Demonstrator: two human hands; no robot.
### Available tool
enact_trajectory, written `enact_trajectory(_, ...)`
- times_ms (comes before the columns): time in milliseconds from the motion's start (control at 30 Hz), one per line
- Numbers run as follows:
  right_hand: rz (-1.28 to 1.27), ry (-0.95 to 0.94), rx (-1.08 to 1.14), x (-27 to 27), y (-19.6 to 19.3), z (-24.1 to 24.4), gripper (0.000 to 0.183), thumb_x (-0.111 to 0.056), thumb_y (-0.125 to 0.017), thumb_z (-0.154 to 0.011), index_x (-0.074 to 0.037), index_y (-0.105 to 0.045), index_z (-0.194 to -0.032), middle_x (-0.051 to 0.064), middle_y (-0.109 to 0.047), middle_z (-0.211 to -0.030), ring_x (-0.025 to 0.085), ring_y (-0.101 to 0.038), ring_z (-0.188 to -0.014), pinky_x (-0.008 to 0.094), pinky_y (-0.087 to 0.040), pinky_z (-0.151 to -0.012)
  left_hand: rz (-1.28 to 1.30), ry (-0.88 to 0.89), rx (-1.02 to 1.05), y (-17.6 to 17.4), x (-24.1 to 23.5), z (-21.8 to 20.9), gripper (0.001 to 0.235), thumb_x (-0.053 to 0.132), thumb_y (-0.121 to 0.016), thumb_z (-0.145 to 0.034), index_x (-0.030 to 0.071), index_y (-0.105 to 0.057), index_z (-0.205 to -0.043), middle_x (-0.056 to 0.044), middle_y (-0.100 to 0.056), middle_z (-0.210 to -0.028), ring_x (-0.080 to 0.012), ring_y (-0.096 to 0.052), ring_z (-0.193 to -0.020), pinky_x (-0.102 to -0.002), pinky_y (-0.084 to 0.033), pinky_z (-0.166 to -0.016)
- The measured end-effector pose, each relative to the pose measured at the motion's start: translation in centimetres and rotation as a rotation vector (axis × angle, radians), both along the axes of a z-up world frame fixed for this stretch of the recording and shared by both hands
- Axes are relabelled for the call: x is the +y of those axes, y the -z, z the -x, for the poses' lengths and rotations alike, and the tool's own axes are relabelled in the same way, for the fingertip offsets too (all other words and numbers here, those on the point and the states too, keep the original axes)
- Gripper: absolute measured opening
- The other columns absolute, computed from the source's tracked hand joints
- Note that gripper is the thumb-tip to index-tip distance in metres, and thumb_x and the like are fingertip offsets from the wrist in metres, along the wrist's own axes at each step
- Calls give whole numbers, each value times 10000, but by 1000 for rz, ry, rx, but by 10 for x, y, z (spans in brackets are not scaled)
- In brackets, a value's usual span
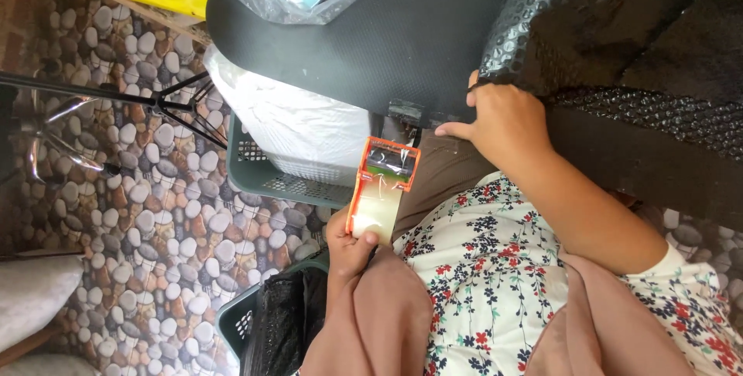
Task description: The person wraps a rectangular item in black bubble wrap and secures it with clear packing tape. They fold the edges, apply multiple strips of tape, and smooth the surface to complete the package.
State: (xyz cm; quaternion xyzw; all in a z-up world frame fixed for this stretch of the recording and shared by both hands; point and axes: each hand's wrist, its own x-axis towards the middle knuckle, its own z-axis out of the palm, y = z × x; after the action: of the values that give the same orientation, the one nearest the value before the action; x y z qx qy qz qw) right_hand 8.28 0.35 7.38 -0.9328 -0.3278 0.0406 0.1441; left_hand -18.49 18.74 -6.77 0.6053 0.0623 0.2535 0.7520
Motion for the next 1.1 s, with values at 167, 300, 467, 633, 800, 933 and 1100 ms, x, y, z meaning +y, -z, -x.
enact_trajectory(167,-422,-125,133,-9,-27,20,256,-278,-853,-857,-140,-723,-1029,31,-709,-818,263,-658,-695,370,-522,-655,19,66,98,-28,-12,-15,357,291,-843,-838,-21,-681,-777,-125,-650,-664,-176,-589,-583,-337,-509,-556)
enact_trajectory(300,-610,-276,5,0,-53,36,282,-317,-852,-861,-145,-782,-1073,48,-660,-908,253,-649,-752,359,-536,-718,-68,137,51,-62,-20,-32,277,222,-840,-850,-28,-721,-857,-131,-698,-783,-224,-632,-754,-419,-509,-884)
enact_trajectory(467,-607,-326,-115,9,-33,44,180,-245,-867,-847,-172,-766,-977,10,-617,-906,238,-643,-775,336,-550,-751,-237,134,13,-59,-23,-33,258,233,-846,-866,-2,-744,-895,-132,-750,-859,-263,-712,-849,-471,-416,-1049)
enact_trajectory(633,-644,-281,-25,9,-21,56,144,-115,-871,-797,-178,-744,-823,-12,-639,-883,230,-645,-779,345,-542,-732,-360,96,-3,-51,-27,-31,247,275,-798,-932,38,-732,-958,-117,-764,-937,-275,-736,-928,-466,-335,-1117)
enact_trajectory(800,-410,-356,-360,5,-14,73,151,-166,-709,-987,-93,-659,-865,64,-665,-829,242,-693,-761,298,-576,-729,-336,189,90,-62,-23,-36,291,316,-826,-878,34,-756,-890,-129,-757,-827,-336,-735,-780,-456,-461,-915)
enact_trajectory(933,-352,-314,-251,-1,-21,80,169,-226,-646,-1028,-107,-641,-908,33,-650,-751,226,-710,-702,288,-576,-622,-329,148,92,-49,-22,-32,317,349,-816,-891,42,-742,-861,-100,-748,-781,-294,-718,-730,-433,-454,-903)
enact_trajectory(1100,-594,-290,331,-7,-70,65,216,-72,-784,-854,-57,-581,-784,88,-726,-759,254,-734,-681,322,-568,-607,-262,145,4,-61,-21,-37,416,362,-967,-673,32,-748,-799,-87,-737,-731,-303,-715,-677,-404,-485,-831)
